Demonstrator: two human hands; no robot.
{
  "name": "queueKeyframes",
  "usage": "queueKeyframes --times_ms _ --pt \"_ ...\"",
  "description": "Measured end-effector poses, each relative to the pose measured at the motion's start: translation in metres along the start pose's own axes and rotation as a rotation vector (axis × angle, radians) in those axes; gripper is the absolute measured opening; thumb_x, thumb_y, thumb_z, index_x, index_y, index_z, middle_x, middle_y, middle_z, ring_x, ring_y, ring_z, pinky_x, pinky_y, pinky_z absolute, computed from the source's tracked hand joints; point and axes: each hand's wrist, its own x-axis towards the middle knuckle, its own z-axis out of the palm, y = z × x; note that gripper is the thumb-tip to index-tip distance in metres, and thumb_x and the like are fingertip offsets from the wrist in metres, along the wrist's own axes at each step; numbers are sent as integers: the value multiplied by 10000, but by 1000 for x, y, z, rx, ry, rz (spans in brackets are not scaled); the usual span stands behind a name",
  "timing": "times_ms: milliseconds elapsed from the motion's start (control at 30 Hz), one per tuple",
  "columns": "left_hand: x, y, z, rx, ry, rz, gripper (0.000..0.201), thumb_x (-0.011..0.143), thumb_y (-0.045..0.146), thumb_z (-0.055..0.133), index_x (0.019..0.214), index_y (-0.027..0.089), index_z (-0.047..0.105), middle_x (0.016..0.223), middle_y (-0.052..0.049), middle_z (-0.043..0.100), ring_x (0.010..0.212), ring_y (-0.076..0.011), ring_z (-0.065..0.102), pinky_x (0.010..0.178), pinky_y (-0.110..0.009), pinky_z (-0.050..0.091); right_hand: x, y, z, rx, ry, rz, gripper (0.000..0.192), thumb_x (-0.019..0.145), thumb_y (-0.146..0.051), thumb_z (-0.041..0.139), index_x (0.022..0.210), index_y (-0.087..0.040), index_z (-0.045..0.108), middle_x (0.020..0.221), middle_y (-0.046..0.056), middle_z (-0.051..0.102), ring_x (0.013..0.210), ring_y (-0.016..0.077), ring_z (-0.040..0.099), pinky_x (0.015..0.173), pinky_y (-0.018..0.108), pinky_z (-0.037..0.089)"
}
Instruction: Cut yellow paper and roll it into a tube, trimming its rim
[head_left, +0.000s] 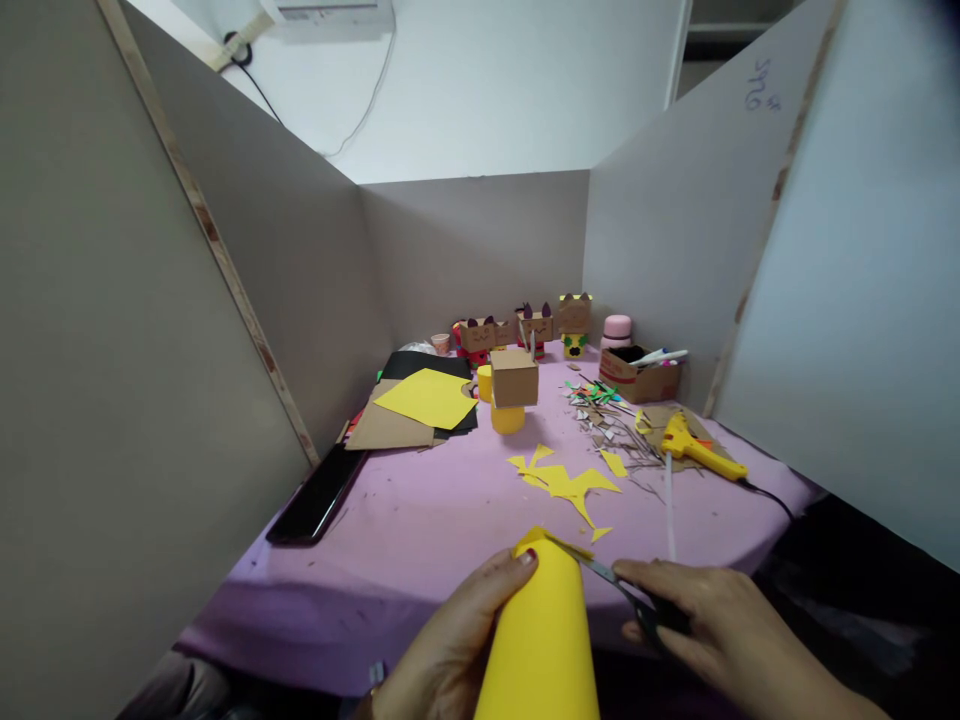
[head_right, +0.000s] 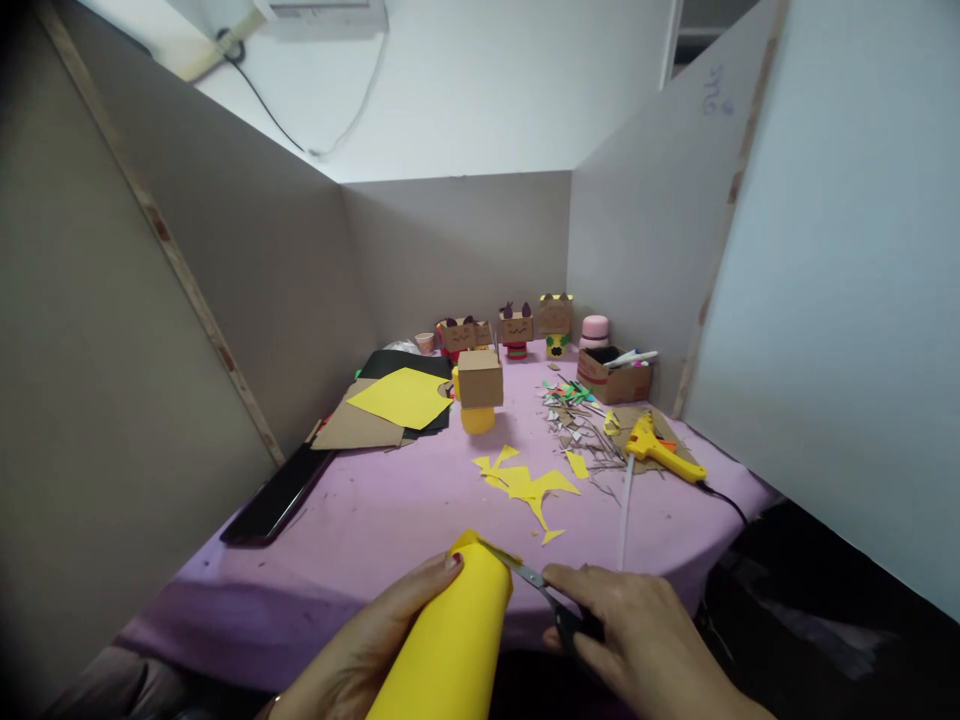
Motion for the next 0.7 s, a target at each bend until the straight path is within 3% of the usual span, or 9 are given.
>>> queueKeyframes --times_ms 200,333,700 --pt "1 4 -2 126 -77 68 276 807 271 656 1041 125 641 815 -71 703 629 -138 658 630 -242 504 3 -3 -8 -104 -50 16 327 847 -299 575 1163 -295 659 911 53 761 818 294 718 704 418 544" --pt "0 6 -3 187 -117 86 290 816 279 642 1052 112 632 903 -122 706 676 -148 665 646 -243 499 3 -3 -10 -113 -68 3 341 852 -289 567 1183 -303 647 931 63 759 845 297 716 719 418 540" --pt "6 6 -4 351 -80 143 330 772 323 687 1049 152 627 847 -54 675 667 -117 616 646 -227 476 5 -3 -9 -98 -82 15 338 829 -260 597 1158 -323 642 904 35 743 797 282 707 699 420 524"
